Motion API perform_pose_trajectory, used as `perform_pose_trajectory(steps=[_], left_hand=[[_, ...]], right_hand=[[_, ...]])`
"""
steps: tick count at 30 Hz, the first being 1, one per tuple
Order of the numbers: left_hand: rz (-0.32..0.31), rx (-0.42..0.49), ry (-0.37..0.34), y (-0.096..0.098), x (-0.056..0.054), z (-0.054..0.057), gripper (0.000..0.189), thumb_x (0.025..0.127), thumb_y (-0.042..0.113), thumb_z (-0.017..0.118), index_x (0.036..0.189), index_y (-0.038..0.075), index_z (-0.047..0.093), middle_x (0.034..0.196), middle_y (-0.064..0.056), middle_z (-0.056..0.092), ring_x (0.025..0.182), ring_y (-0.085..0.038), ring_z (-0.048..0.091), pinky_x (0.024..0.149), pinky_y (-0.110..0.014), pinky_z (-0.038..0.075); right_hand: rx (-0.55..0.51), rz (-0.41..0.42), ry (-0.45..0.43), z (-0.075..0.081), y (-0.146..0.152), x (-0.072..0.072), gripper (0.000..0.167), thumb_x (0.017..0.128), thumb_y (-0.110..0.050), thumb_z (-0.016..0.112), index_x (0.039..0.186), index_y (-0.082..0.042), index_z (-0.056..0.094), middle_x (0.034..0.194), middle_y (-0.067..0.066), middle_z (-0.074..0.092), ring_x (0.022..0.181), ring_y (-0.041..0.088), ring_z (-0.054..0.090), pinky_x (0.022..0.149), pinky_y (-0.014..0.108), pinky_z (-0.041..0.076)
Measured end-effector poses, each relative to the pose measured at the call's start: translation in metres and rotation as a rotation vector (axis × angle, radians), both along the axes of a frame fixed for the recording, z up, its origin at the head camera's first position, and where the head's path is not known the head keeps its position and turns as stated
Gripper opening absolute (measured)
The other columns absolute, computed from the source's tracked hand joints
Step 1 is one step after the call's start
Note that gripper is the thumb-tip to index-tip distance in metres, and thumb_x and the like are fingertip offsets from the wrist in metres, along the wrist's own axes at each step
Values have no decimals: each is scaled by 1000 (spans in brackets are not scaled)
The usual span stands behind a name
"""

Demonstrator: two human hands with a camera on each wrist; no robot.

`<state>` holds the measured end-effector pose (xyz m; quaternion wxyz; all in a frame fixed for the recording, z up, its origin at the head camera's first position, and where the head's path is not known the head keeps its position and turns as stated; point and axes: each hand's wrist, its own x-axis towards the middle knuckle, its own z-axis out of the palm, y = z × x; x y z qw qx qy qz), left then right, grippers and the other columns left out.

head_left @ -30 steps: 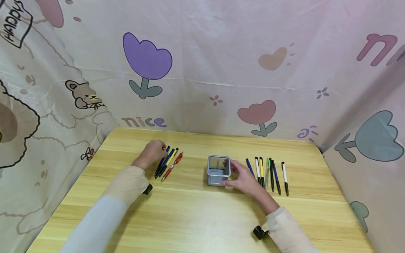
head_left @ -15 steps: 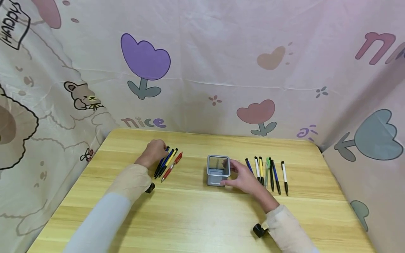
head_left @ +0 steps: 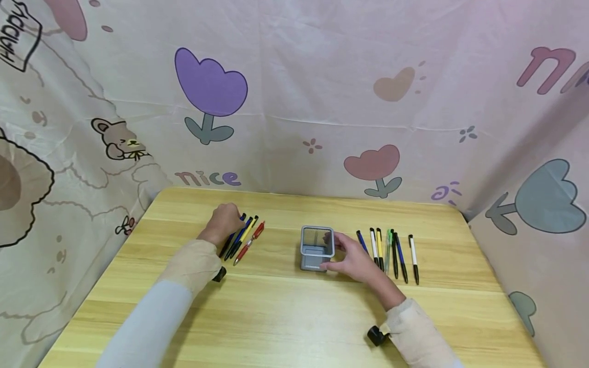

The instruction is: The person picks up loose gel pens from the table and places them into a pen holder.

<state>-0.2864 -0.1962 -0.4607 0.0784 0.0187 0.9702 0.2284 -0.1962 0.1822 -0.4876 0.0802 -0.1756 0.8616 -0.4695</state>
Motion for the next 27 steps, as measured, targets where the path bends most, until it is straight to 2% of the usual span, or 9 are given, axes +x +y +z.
perform_pose_trajectory(steps=[4, 11, 17, 20, 23, 25, 27], left_hand=[[13, 18, -15, -1, 1, 1, 52, 89, 11, 73, 49, 16, 39, 48, 7, 31, 44, -8, 32, 44, -21, 33], [10, 49, -18, -4, 2, 3, 51, 88, 12, 71, 49, 17, 39, 48, 8, 30, 44, -7, 27, 43, -22, 27], [31, 73, -33, -2, 3, 5, 47, 89, 12, 72, 54, 16, 41, 52, 7, 30, 47, -8, 28, 45, -22, 26], [22, 59, -4, 1, 5, 9, 31, 90, 13, 72, 64, 11, 54, 60, 3, 45, 52, -10, 40, 49, -22, 35], [-1, 45, 44, 4, 8, 17, 11, 90, 13, 72, 86, 3, 69, 79, -5, 64, 63, -13, 54, 57, -23, 45], [-29, 39, 78, 8, 10, 23, 13, 91, 13, 72, 97, 2, 73, 87, -8, 69, 67, -14, 57, 60, -24, 47], [-63, 36, 109, 13, 11, 29, 10, 92, 12, 71, 94, 3, 72, 81, -6, 66, 64, -13, 54, 58, -24, 44]], right_hand=[[3, -2, 2, 0, 0, 0, 87, 73, -34, 95, 145, -8, 53, 124, 6, 69, 124, 29, 66, 111, 44, 53], [-1, -6, -5, -1, -1, -1, 87, 73, -31, 95, 145, -8, 53, 123, 6, 68, 123, 28, 67, 110, 42, 53], [-6, -6, -5, -1, -1, 0, 88, 73, -31, 95, 146, -7, 52, 124, 7, 68, 125, 29, 66, 110, 42, 53], [-8, -8, -17, 0, -1, 0, 88, 73, -31, 95, 146, -7, 52, 126, 7, 68, 126, 30, 66, 111, 42, 52], [-7, -11, -25, 0, 0, 0, 88, 73, -32, 95, 145, -7, 52, 127, 7, 67, 128, 31, 65, 112, 42, 51], [-10, -7, -23, -1, 0, -1, 89, 73, -32, 95, 146, -7, 51, 128, 9, 67, 129, 32, 64, 113, 43, 51], [-14, -6, -23, -1, 0, -1, 88, 73, -31, 95, 146, -7, 52, 129, 9, 67, 130, 32, 64, 113, 44, 50]])
